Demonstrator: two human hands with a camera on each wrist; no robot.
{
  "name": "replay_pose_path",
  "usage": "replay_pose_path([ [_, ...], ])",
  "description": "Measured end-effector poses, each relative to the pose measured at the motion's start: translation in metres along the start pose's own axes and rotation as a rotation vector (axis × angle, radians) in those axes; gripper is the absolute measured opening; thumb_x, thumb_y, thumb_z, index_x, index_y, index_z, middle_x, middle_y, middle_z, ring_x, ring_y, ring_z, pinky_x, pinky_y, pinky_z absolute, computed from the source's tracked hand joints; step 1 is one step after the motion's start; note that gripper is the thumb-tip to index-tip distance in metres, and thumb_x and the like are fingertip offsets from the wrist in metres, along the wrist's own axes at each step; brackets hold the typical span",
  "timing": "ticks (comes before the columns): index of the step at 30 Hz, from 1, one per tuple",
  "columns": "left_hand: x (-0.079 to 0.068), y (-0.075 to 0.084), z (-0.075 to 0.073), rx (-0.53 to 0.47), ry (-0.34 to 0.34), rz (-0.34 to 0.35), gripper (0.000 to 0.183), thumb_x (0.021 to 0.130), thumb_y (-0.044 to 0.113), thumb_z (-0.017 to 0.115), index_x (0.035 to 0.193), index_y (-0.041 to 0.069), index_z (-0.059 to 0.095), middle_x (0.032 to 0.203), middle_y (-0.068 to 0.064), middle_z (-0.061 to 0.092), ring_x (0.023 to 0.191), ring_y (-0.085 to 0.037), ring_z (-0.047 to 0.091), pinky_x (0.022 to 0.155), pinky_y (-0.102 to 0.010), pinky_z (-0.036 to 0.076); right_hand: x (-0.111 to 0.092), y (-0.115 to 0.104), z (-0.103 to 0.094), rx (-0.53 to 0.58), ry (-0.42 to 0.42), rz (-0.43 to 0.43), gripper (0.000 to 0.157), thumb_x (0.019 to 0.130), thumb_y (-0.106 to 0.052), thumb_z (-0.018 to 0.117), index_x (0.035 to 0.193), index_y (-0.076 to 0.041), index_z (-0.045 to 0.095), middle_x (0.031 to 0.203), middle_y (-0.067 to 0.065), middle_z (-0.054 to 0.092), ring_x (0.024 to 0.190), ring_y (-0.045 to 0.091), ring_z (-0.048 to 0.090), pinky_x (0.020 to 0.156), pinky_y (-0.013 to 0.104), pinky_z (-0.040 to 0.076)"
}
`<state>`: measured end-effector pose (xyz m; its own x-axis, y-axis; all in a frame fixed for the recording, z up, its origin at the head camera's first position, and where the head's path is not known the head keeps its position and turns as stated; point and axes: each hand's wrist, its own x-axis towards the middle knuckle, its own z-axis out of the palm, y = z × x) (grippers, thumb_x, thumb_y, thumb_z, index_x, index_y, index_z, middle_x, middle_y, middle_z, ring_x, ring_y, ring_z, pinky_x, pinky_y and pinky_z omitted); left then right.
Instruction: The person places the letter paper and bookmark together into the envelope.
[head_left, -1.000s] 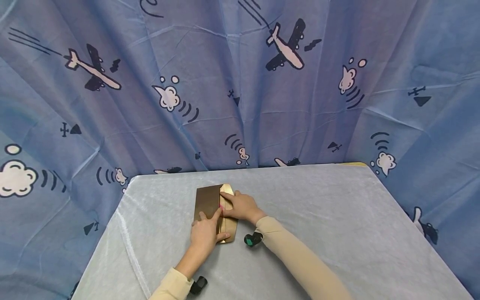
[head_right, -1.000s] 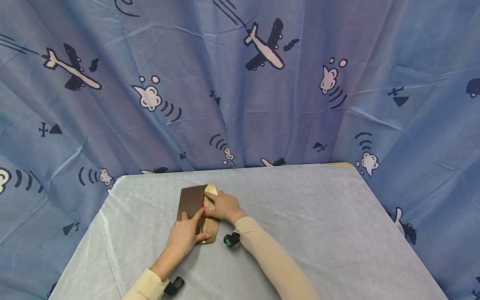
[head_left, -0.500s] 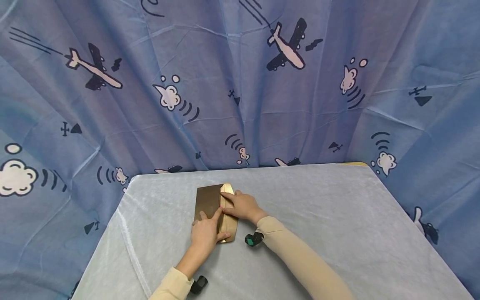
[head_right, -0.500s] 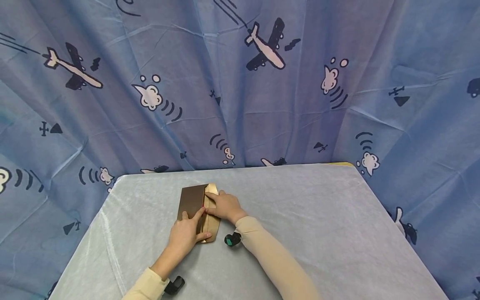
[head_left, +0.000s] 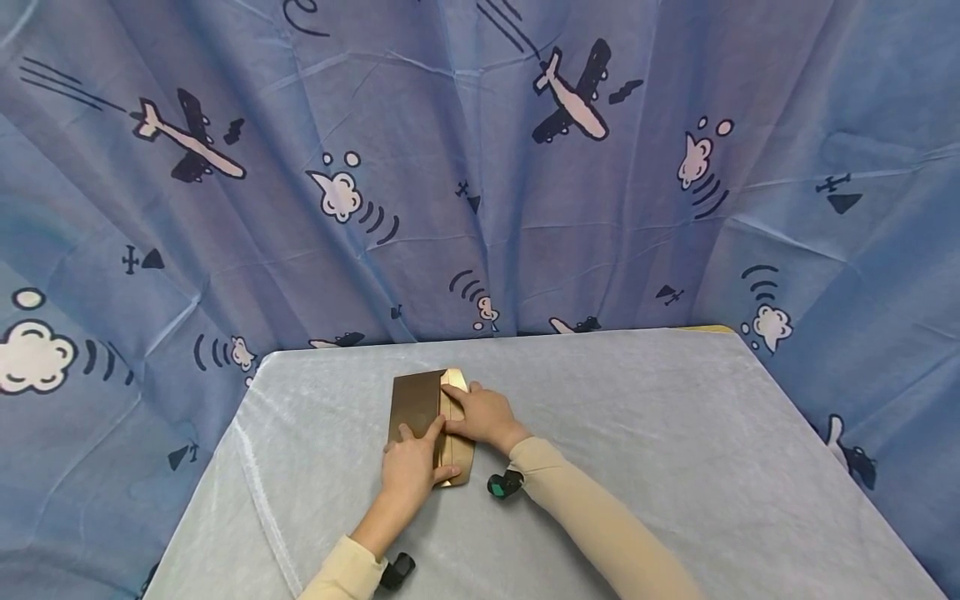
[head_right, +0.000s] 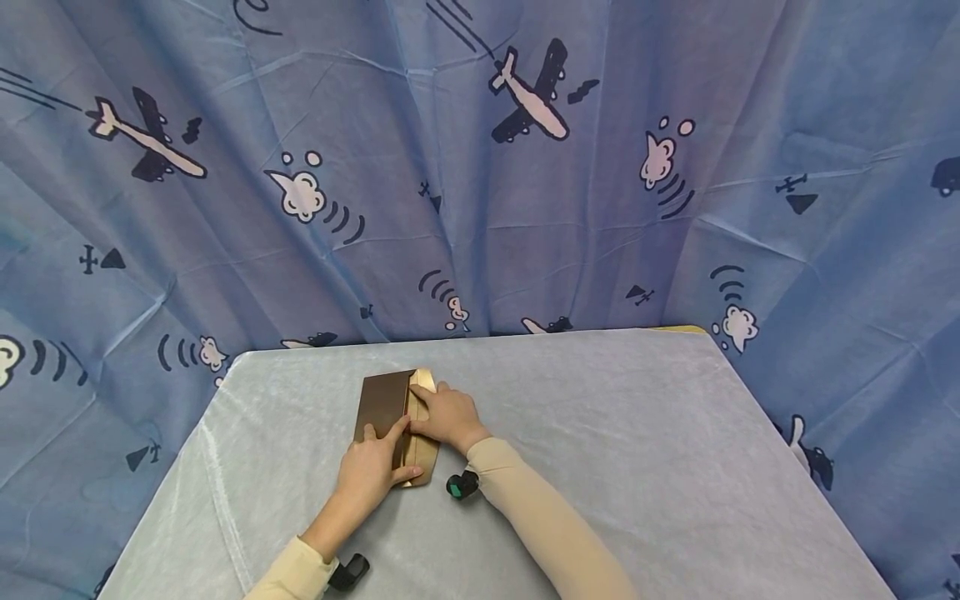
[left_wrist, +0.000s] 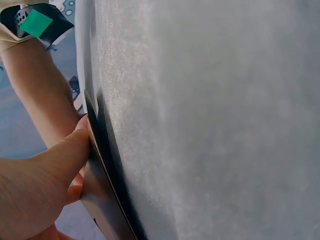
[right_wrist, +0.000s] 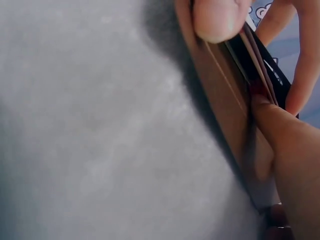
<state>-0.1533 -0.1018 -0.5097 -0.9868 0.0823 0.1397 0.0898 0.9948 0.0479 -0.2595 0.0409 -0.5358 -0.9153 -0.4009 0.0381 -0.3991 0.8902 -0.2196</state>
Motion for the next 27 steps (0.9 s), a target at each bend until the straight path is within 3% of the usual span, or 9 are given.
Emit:
replay_pose_path([
  [10, 0.0, 0.0, 0.001, -0.015, -0.006, 0.0, 0.089, 0.065, 0.065, 0.076, 0.142, 0.028, 0.054, 0.125, -0.038, 0.06, 0.081, -0.049, 0.069, 0.069, -0.049, 0.057, -0.006, 0.007, -0.008, 0.106, -0.014, -0.056, 0.08, 0.082, -0.068, 0.063, 0.149, -0.028, 0.045, 0.101, 0.011, 0.061, 0.069, 0.02, 0.056, 0.063, 0.037, 0.049],
  [20, 0.002, 0.003, 0.0, -0.008, -0.004, 0.004, 0.091, 0.065, 0.066, 0.075, 0.145, 0.029, 0.05, 0.124, -0.038, 0.062, 0.082, -0.049, 0.069, 0.071, -0.049, 0.057, -0.011, 0.025, -0.014, 0.293, 0.001, -0.144, 0.071, 0.089, -0.042, 0.071, 0.149, -0.016, 0.045, 0.118, 0.017, 0.065, 0.101, 0.029, 0.065, 0.093, 0.047, 0.051],
  [22, 0.002, 0.004, -0.001, -0.011, -0.012, 0.001, 0.092, 0.066, 0.066, 0.075, 0.145, 0.028, 0.05, 0.124, -0.037, 0.062, 0.083, -0.048, 0.069, 0.071, -0.049, 0.057, -0.013, 0.028, -0.015, 0.308, 0.008, -0.154, 0.069, 0.089, -0.04, 0.07, 0.149, -0.015, 0.046, 0.116, 0.016, 0.065, 0.098, 0.027, 0.064, 0.091, 0.046, 0.051],
  [27, 0.003, 0.003, -0.003, -0.055, -0.022, -0.021, 0.088, 0.07, 0.063, 0.076, 0.145, 0.025, 0.05, 0.124, -0.032, 0.063, 0.085, -0.045, 0.069, 0.07, -0.048, 0.057, -0.017, 0.034, -0.017, 0.316, 0.035, -0.179, 0.064, 0.091, -0.035, 0.07, 0.147, -0.013, 0.048, 0.088, 0.005, 0.059, 0.073, 0.013, 0.051, 0.07, 0.031, 0.045],
])
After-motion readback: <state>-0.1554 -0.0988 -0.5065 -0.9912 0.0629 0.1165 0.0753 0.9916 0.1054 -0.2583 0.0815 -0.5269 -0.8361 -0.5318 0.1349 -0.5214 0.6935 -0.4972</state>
